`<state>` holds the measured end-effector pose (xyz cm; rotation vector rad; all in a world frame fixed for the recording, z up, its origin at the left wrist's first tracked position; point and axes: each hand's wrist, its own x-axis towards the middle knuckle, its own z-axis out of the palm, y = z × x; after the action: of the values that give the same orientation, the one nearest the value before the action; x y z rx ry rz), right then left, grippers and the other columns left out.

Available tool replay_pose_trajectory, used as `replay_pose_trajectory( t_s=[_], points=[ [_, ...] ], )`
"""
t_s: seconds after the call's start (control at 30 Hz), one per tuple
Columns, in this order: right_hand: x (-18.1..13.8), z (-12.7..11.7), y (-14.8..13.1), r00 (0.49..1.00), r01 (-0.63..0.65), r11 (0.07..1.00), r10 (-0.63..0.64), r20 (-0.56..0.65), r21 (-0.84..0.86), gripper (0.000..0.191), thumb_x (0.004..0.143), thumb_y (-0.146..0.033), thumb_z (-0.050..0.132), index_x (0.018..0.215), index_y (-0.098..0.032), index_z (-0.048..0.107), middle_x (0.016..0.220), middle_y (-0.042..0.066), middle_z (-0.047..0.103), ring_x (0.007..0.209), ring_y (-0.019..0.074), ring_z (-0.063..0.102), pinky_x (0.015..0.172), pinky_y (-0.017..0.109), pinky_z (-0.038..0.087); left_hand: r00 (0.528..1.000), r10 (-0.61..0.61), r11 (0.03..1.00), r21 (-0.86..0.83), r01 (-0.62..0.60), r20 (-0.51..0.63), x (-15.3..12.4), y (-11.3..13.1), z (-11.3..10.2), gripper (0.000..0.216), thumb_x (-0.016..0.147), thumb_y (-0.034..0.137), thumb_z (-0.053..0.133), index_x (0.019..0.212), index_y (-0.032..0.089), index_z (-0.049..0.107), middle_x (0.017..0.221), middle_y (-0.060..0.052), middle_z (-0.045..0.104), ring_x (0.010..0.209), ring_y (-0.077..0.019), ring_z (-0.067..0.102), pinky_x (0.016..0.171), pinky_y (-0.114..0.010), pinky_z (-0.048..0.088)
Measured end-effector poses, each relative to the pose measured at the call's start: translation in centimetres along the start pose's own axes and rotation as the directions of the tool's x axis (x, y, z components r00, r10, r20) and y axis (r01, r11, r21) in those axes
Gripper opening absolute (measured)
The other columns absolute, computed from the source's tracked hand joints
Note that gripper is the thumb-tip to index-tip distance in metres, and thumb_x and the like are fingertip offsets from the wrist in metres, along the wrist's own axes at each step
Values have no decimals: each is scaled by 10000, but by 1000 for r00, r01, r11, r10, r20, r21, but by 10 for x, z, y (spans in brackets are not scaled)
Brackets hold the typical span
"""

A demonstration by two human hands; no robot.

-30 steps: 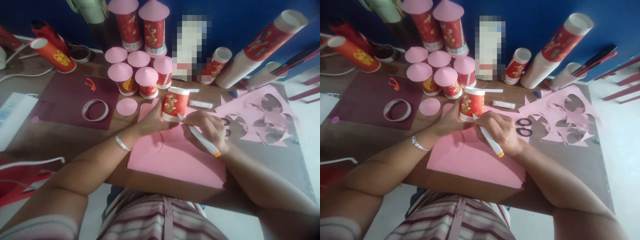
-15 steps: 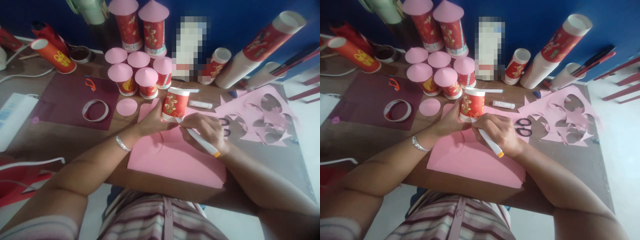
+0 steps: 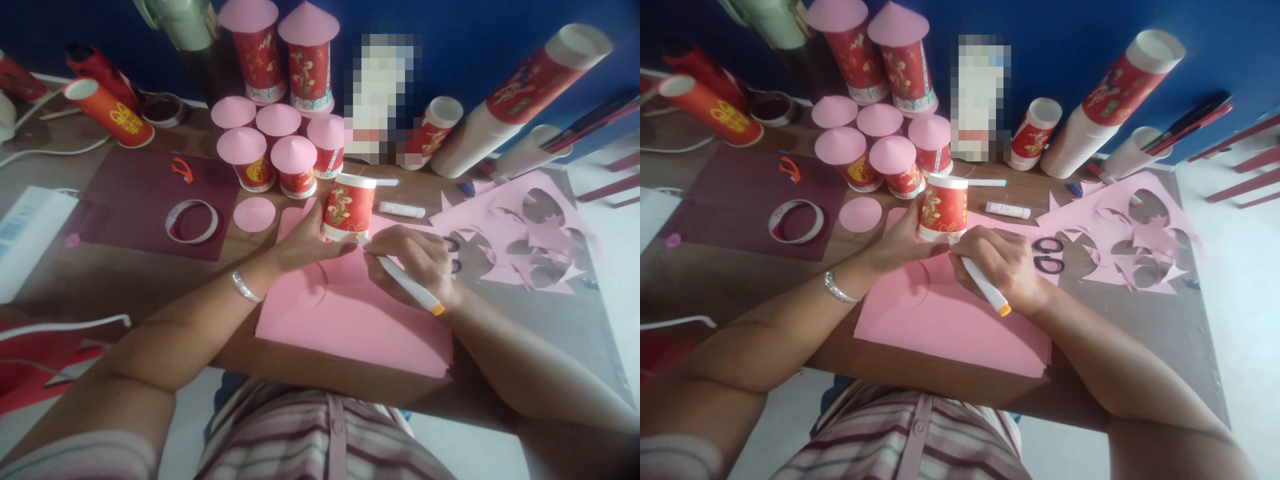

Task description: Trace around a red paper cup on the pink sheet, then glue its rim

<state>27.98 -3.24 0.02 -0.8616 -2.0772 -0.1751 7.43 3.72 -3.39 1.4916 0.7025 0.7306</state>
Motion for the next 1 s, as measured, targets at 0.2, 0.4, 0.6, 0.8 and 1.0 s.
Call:
replay_pose_trajectory(
  t_s=[0.2, 0.4, 0.6, 0.8, 1.0],
  points=[
    [2, -2, -1, 1000, 11, 1000, -11, 22, -1, 215, 870, -33, 672, 962, -222, 626, 792, -14, 732, 632, 126, 706, 568, 234, 561, 1000, 3, 1000, -1, -3, -4, 0, 1, 1, 1073, 732, 636, 891, 1552, 205, 349, 1555, -221, 530, 1458, -403, 552, 1167, -575, 519],
    [5, -6, -4, 999, 19, 999, -18, 32, -28, 218, 862, -41, 673, 935, -244, 637, 767, -29, 741, 617, 119, 709, 559, 229, 565, 1000, 9, 1000, 18, -8, -24, -2, -4, -1, 1021, 764, 588, 894, 1567, 247, 364, 1546, -188, 541, 1426, -372, 581, 1138, -552, 546],
    [7, -6, -5, 1000, 30, 999, -30, 8, -21, 236, 849, -21, 681, 930, -240, 645, 746, -30, 733, 620, 123, 713, 561, 228, 572, 999, -8, 1000, -24, 7, -39, 0, -4, 0, 999, 738, 597, 900, 1523, 238, 398, 1515, -176, 570, 1411, -369, 594, 1154, -572, 529],
    [7, -6, -3, 999, 33, 999, -32, 7, -34, 218, 852, -24, 685, 914, -229, 640, 739, -24, 723, 600, 118, 696, 549, 220, 561, 1000, -3, 1000, -22, 2, -27, 0, -3, 1, 981, 767, 585, 882, 1532, 224, 387, 1520, -189, 566, 1419, -371, 590, 1163, -578, 515],
    [6, -5, -4, 1000, 29, 999, -29, -2, -29, 221, 846, -21, 686, 917, -226, 645, 744, -23, 720, 613, 122, 700, 563, 221, 572, 1000, 1, 1000, -9, -1, -28, -1, -1, 1, 997, 761, 592, 887, 1539, 233, 378, 1529, -189, 565, 1412, -366, 597, 1157, -568, 530]
  ],
)
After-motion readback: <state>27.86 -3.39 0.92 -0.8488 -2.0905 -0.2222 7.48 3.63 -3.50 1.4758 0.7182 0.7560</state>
